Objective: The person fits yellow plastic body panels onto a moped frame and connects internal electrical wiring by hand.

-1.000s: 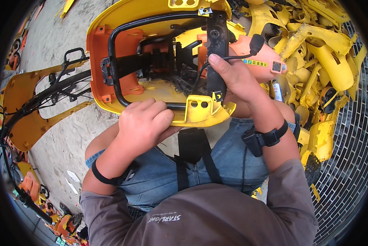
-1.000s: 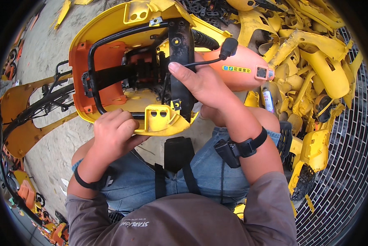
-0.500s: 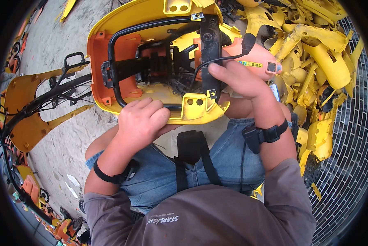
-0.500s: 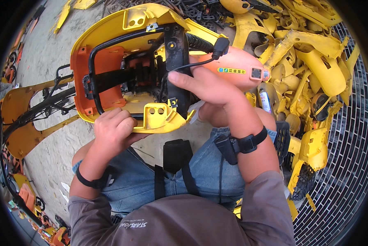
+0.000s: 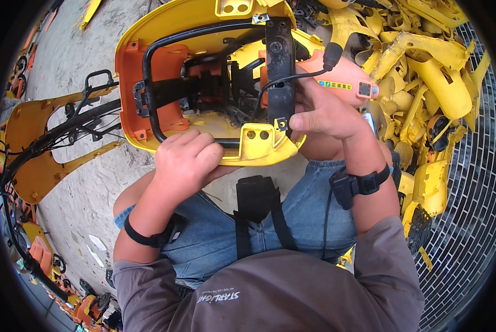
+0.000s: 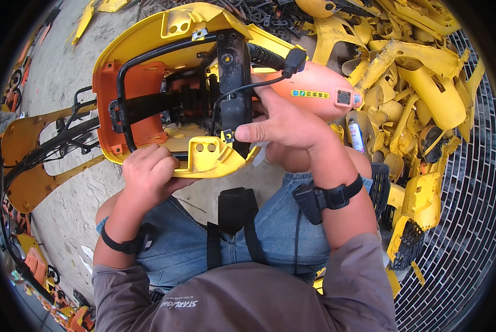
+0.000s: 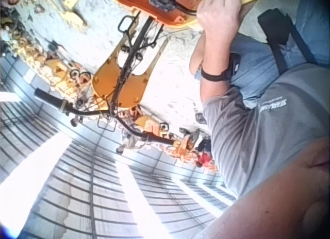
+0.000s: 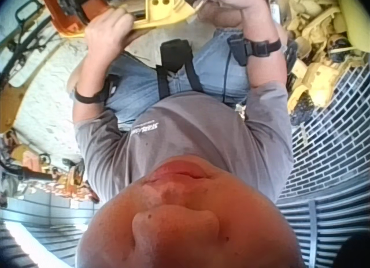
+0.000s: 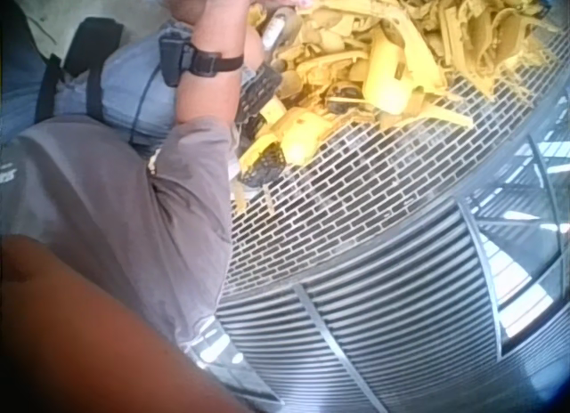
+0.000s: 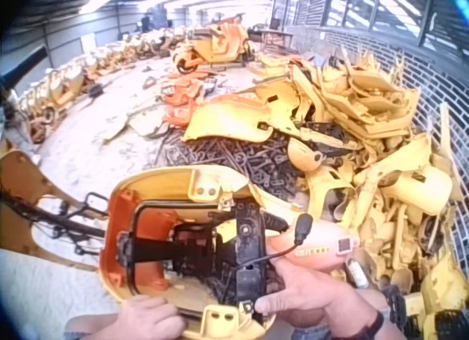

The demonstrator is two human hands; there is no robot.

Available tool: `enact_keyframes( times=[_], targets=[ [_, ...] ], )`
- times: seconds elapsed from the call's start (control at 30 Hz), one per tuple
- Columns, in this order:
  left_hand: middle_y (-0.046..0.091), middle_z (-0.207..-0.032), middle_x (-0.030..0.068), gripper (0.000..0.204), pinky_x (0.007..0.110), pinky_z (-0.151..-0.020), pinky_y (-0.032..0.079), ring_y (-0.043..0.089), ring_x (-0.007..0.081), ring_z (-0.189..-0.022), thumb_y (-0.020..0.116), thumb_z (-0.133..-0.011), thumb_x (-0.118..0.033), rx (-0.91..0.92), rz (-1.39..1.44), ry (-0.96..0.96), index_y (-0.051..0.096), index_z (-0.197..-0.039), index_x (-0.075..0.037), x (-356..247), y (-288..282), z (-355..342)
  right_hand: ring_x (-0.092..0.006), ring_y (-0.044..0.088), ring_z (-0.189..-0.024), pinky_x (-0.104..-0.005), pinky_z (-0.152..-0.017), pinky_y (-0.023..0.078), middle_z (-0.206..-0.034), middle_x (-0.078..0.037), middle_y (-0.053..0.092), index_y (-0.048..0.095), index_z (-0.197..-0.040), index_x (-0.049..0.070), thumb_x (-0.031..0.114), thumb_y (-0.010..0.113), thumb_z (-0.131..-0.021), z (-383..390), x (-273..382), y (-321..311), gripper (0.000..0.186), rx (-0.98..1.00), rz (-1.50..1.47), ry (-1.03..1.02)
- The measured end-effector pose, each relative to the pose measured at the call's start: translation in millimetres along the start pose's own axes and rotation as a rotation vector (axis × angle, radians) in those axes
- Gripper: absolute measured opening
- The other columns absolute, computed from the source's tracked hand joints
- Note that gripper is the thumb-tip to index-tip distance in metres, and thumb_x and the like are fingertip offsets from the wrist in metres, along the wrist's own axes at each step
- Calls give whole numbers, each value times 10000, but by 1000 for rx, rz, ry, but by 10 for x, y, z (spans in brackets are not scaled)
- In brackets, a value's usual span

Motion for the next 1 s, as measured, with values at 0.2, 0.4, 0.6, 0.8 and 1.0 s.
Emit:
enact_keyframes(
  times=[0.2,0.4,0.6,0.8,1.0],
  targets=[
    [477,-653,14,428,335,-497,437,549,207,-598,838,-636,-347,-8,-4,4,483,-707,-119,-2,2,-3,-235,532,-1276,-386,-1098,445,-1393,-131,517,258,-1550,10,341,925,-709,3,0,-1,1123,-19,10,33],
    [486,-661,13,418,333,-504,440,553,209,-609,830,-641,-348,-13,-1,-3,487,-712,-120,7,-6,18,-235,528,-1279,-375,-1074,459,-1377,-116,520,249,-1550,8,365,951,-661,-10,6,5,1187,-23,36,60],
    [497,-671,11,396,335,-522,449,562,209,-630,805,-649,-362,7,3,-8,497,-717,-124,16,10,22,-228,539,-1260,-361,-1065,465,-1341,-112,551,283,-1535,13,315,946,-687,-9,-7,-10,1119,-35,58,29],
    [502,-672,30,443,353,-509,444,559,226,-609,855,-600,-347,8,28,-2,504,-726,-108,17,10,15,-228,534,-1258,-354,-1061,466,-1343,-108,550,270,-1545,22,288,934,-717,3,7,4,1094,-47,58,10],
    [504,-671,9,395,335,-518,447,565,207,-626,812,-643,-358,6,15,-26,502,-717,-125,10,8,5,-250,467,-1324,-386,-1095,425,-1430,-116,455,157,-1587,39,300,885,-762,55,92,109,1130,-28,21,49]
  ],
)
Point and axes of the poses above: each hand's wrist, its own z-axis away from the middle knuckle, its own y-axis out of the palm, x = y × z, the point moved 5 cm from there along -z, towards the middle knuckle
